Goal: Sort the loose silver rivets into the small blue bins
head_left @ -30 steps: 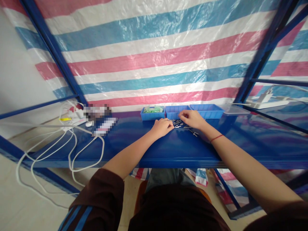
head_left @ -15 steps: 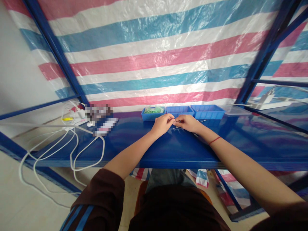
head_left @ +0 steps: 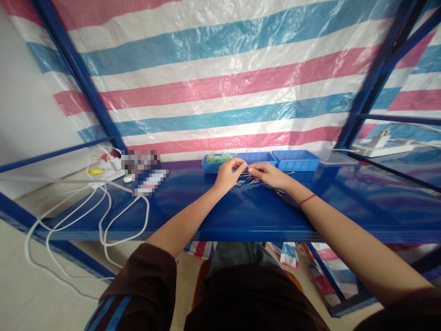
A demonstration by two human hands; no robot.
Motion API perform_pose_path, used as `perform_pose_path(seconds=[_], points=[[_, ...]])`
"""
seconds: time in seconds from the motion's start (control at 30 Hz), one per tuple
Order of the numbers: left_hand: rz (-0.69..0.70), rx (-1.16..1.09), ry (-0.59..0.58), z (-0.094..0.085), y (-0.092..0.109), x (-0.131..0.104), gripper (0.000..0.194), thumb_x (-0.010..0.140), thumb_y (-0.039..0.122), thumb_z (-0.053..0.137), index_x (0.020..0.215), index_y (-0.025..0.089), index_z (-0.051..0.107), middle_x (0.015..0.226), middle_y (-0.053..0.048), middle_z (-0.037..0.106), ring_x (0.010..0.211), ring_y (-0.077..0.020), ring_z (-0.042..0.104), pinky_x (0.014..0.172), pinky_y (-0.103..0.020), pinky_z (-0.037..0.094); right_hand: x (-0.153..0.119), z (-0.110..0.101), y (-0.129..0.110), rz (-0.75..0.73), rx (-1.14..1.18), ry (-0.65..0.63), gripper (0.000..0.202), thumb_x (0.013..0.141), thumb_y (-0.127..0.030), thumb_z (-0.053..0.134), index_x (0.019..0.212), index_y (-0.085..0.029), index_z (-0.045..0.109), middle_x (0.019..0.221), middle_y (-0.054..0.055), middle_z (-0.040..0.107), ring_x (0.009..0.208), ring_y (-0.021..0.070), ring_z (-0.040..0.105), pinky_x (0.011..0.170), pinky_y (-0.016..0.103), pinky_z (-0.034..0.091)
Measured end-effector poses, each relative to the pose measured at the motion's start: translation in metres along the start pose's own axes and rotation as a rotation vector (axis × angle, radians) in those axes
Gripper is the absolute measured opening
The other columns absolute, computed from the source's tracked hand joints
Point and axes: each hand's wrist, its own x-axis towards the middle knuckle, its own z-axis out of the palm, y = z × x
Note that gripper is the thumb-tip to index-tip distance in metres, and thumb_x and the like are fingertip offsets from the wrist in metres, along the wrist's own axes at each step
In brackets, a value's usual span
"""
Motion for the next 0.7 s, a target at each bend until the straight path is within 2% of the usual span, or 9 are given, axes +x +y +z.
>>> perform_pose_path(seconds=[0.07,0.13,0.33,0.53,0.7], points=[[0.009,-0.006,-0.003,-0.0006,0.001,0.0004,0.015,0.082,0.028,0.055,0.084,0.016,0.063,0.081,-0.003,0.066,0.073,-0.0121,0.059,0.074,-0.025,0.047,0.0,0.0003,-0.0014,0.014,0.029,0.019,0.049,0.077,-0.062,0.048,0.07,-0.015,0.057,0.054,-0.003,0.044,0.051,0.01,0.039,0.051,0.025,0.031],[0.017,-0.012,0.004,-0.0007,0.0022,0.0006,0.014,0.081,0.027,0.055,0.085,0.016,0.063,0.081,-0.003,0.065,0.074,-0.0123,0.059,0.075,-0.025,0.046,0.0004,0.0005,-0.0023,0.03,0.067,0.043,0.047,0.075,-0.061,0.051,0.072,-0.014,0.059,0.055,-0.003,0.045,0.052,0.0099,0.04,0.051,0.025,0.032],[-0.039,-0.017,0.028,0.0002,0.0023,0.0011,0.016,0.08,0.028,0.058,0.089,0.016,0.064,0.082,-0.003,0.064,0.073,-0.0117,0.058,0.075,-0.025,0.047,0.001,-0.0021,-0.0036,0.058,0.141,0.187,0.044,0.071,-0.053,0.06,0.089,-0.013,0.067,0.071,0.004,0.062,0.055,0.0109,0.047,0.052,0.026,0.039],[-0.099,-0.053,-0.042,0.0037,-0.0046,0.0036,0.014,0.081,0.027,0.056,0.086,0.016,0.063,0.086,-0.004,0.065,0.08,-0.0134,0.059,0.075,-0.026,0.047,-0.0009,-0.0038,-0.0063,0.052,0.133,0.283,0.045,0.07,-0.05,0.063,0.096,-0.013,0.069,0.071,0.005,0.065,0.055,0.0123,0.051,0.052,0.027,0.042],[-0.078,0.006,-0.147,0.0039,-0.0047,0.0024,0.02,0.085,0.031,0.05,0.088,0.016,0.062,0.09,-0.004,0.066,0.084,-0.014,0.06,0.08,-0.027,0.046,0.0002,-0.0034,-0.0085,0.036,0.096,0.329,0.042,0.07,-0.052,0.062,0.084,-0.013,0.069,0.07,0.005,0.065,0.056,0.0137,0.053,0.055,0.029,0.044]])
